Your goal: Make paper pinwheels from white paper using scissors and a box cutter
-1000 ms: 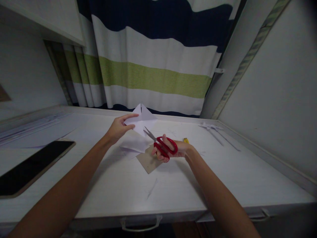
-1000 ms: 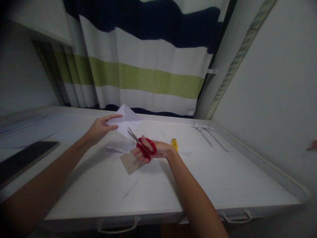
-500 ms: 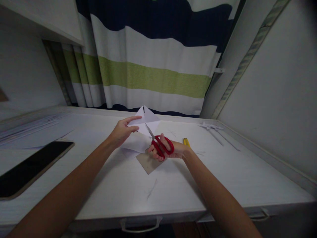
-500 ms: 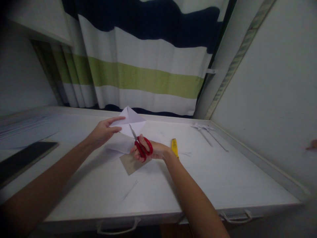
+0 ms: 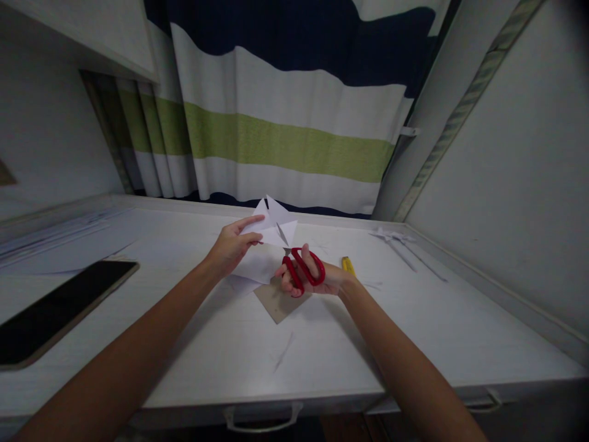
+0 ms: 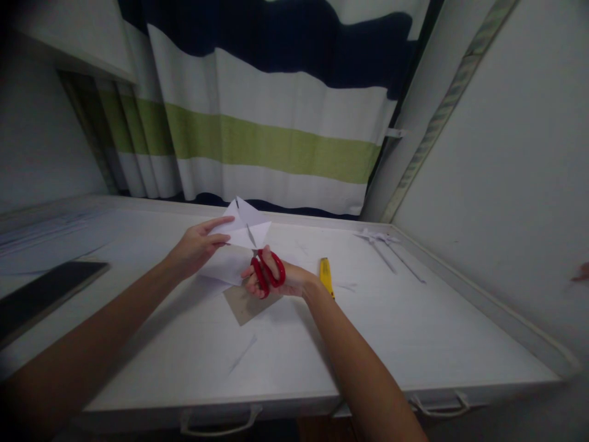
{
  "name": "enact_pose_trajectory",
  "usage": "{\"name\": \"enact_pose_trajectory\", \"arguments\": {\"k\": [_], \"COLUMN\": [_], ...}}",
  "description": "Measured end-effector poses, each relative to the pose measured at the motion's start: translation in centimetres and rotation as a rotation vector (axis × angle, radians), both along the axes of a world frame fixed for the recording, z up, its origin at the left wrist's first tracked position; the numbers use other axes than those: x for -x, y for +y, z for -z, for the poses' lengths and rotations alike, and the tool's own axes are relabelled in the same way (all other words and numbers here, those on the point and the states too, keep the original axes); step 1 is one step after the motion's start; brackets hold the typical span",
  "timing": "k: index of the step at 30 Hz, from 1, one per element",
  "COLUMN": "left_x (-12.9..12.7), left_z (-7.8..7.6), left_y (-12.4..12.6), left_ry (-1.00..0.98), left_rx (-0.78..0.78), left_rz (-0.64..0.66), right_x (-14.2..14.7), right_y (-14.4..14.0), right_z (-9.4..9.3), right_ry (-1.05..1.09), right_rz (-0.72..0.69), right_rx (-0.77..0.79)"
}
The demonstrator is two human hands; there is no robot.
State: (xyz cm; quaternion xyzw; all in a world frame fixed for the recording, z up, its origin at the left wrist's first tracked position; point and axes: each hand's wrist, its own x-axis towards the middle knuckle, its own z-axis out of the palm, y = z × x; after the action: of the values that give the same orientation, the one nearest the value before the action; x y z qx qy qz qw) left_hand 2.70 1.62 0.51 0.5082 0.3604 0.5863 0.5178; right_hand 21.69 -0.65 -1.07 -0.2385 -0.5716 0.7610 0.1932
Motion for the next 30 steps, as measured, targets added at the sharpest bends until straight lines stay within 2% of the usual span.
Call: {"name": "enact_pose_trajectory", "arguments": {"k": [10,30], "left_x": [-0.13,0.03], "left_z": [0.16,0.37], "left_y": [-0.23,-0.06], "left_ry": [0.065,0.136], "left_rx": [-0.070,-0.115], "left_rz": [0.029,0.026], "right_x": [-0.09,0.01], "right_y": [0.18,0.00], "right_z": [0.08,0.05], "right_ry": [0.039,0.041], "right_rz": [0.008,0.044], "right_rx": [0.023,-0.073]}}
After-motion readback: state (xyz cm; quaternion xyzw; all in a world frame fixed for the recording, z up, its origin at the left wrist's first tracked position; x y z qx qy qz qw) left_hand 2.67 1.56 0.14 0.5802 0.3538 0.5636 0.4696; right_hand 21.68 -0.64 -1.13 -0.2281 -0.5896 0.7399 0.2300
